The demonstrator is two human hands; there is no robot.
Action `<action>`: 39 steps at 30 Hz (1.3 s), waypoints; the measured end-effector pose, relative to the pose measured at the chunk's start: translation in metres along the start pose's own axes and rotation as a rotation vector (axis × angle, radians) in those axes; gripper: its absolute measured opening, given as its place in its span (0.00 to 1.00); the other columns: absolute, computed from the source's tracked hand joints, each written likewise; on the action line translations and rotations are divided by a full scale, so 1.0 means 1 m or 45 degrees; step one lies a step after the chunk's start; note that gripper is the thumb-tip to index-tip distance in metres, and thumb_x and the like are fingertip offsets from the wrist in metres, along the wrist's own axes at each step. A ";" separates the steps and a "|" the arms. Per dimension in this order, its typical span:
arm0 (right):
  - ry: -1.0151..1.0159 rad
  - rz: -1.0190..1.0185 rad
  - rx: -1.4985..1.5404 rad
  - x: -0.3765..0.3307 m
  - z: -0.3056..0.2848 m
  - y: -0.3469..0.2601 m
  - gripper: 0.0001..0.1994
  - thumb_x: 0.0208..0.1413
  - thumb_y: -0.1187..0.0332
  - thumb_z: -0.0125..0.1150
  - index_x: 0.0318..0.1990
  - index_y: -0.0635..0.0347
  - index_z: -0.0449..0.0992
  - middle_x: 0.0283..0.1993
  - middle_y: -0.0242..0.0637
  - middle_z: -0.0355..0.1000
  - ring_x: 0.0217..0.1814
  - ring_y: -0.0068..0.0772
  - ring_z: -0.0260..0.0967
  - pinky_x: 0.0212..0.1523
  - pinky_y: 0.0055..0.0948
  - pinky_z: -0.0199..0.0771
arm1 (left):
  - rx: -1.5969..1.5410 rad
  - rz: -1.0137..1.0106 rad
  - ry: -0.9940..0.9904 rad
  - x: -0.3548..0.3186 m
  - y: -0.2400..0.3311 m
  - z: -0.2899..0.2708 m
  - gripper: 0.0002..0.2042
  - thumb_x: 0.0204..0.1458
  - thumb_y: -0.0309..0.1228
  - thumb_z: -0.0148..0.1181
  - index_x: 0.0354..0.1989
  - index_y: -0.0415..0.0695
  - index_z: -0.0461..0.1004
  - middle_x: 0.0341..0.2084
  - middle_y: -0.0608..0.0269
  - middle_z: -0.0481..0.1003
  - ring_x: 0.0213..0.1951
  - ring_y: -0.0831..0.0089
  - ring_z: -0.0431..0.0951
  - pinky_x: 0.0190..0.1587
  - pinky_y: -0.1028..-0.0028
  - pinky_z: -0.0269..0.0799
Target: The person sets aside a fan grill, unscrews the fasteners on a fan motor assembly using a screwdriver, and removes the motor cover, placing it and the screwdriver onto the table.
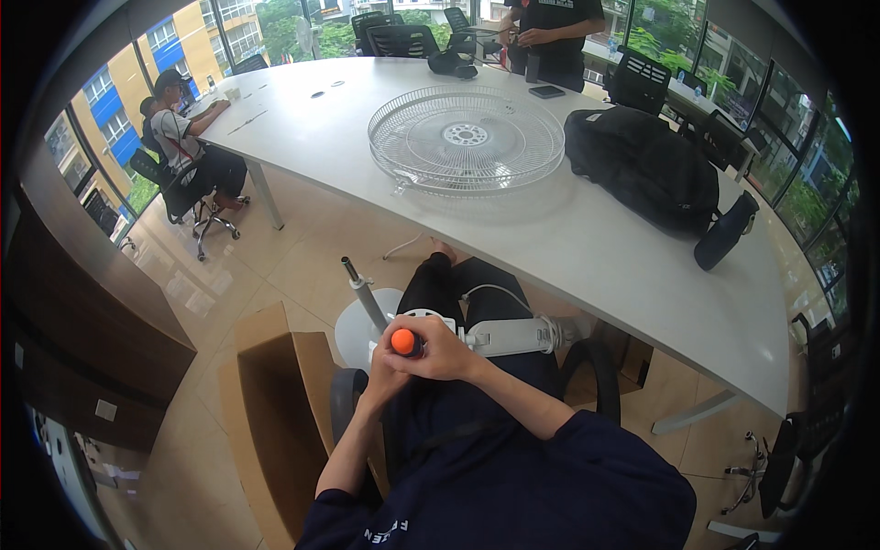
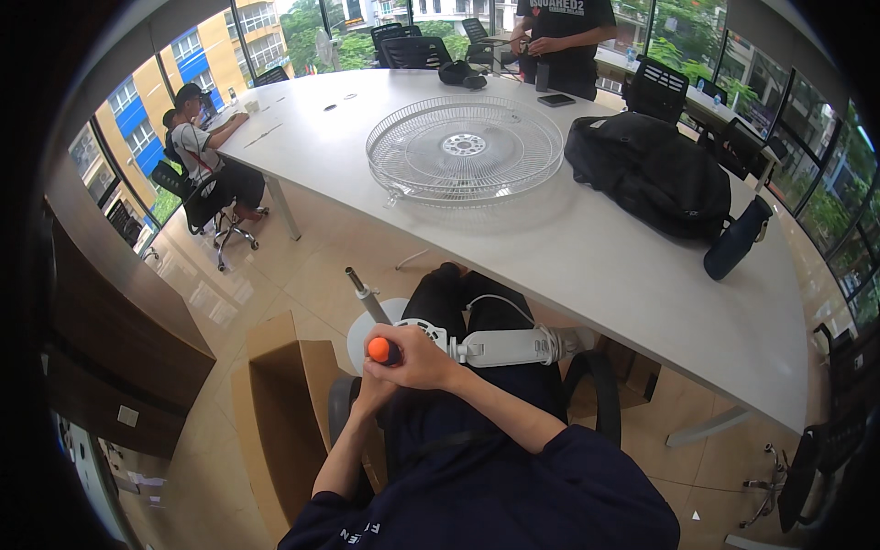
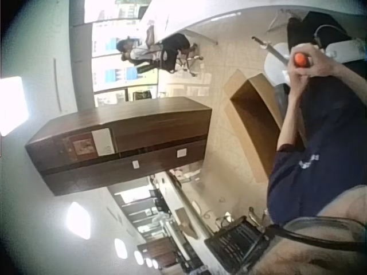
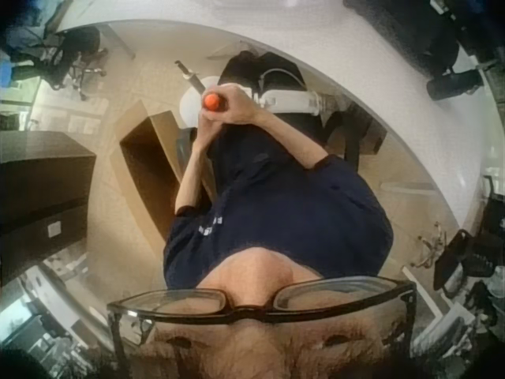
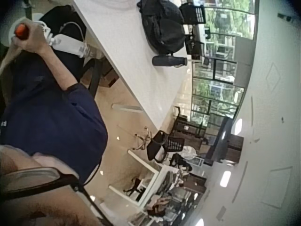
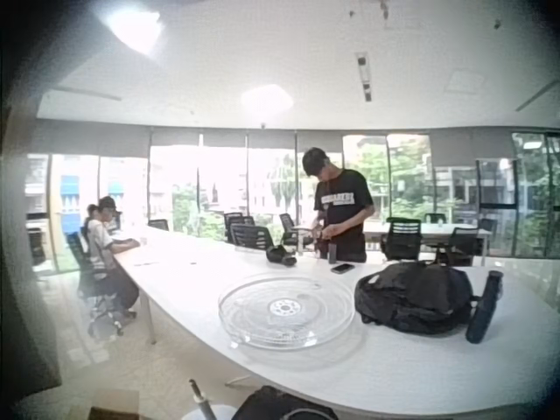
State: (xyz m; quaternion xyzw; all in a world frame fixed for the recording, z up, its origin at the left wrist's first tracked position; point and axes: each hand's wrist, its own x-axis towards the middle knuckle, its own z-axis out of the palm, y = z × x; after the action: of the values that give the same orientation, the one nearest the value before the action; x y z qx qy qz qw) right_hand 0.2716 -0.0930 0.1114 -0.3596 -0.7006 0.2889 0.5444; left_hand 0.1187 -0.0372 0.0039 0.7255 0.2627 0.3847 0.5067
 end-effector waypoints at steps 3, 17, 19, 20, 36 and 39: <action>-0.013 -0.001 -0.021 -0.001 -0.002 0.002 0.10 0.55 0.68 0.69 0.39 0.60 0.75 0.31 0.40 0.76 0.32 0.35 0.75 0.37 0.31 0.73 | -0.005 0.046 -0.135 0.004 -0.004 -0.011 0.24 0.51 0.25 0.68 0.57 0.35 0.70 0.49 0.55 0.77 0.52 0.66 0.78 0.57 0.67 0.73; 0.021 0.062 -0.022 0.001 -0.005 -0.002 0.10 0.52 0.70 0.73 0.37 0.62 0.77 0.33 0.37 0.76 0.35 0.30 0.74 0.40 0.29 0.73 | -0.013 0.098 -0.070 0.004 0.002 -0.006 0.20 0.51 0.22 0.67 0.54 0.35 0.74 0.49 0.54 0.77 0.52 0.65 0.79 0.57 0.67 0.74; 0.020 0.091 -0.019 0.002 -0.005 -0.001 0.10 0.51 0.70 0.73 0.37 0.63 0.77 0.33 0.37 0.77 0.35 0.30 0.74 0.40 0.29 0.74 | 0.077 0.046 -0.051 0.004 -0.001 -0.005 0.21 0.49 0.23 0.68 0.53 0.35 0.74 0.49 0.52 0.77 0.52 0.61 0.79 0.57 0.66 0.73; 0.021 0.120 -0.018 0.002 -0.004 0.000 0.10 0.51 0.70 0.73 0.37 0.63 0.78 0.33 0.37 0.77 0.34 0.30 0.74 0.40 0.29 0.74 | 0.078 0.045 -0.048 0.003 -0.005 -0.005 0.21 0.49 0.23 0.68 0.53 0.35 0.74 0.49 0.52 0.77 0.52 0.61 0.79 0.57 0.66 0.73; 0.075 0.247 0.062 -0.001 -0.009 0.009 0.12 0.55 0.66 0.71 0.39 0.63 0.76 0.32 0.33 0.76 0.34 0.23 0.72 0.40 0.26 0.73 | 0.133 0.118 -0.073 0.001 -0.007 -0.010 0.17 0.47 0.25 0.72 0.46 0.38 0.81 0.54 0.48 0.77 0.58 0.51 0.76 0.61 0.59 0.69; 0.058 0.249 0.066 -0.002 -0.009 0.008 0.12 0.55 0.66 0.71 0.40 0.63 0.76 0.32 0.33 0.76 0.34 0.23 0.72 0.40 0.27 0.73 | 0.109 0.061 -0.033 0.001 -0.003 -0.005 0.19 0.45 0.24 0.72 0.48 0.38 0.80 0.52 0.49 0.78 0.57 0.52 0.76 0.60 0.59 0.70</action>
State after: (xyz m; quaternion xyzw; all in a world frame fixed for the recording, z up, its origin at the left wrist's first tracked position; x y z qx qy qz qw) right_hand 0.2816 -0.0900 0.1065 -0.4184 -0.6420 0.3504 0.5385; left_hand 0.1152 -0.0324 0.0027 0.7575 0.2547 0.3757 0.4692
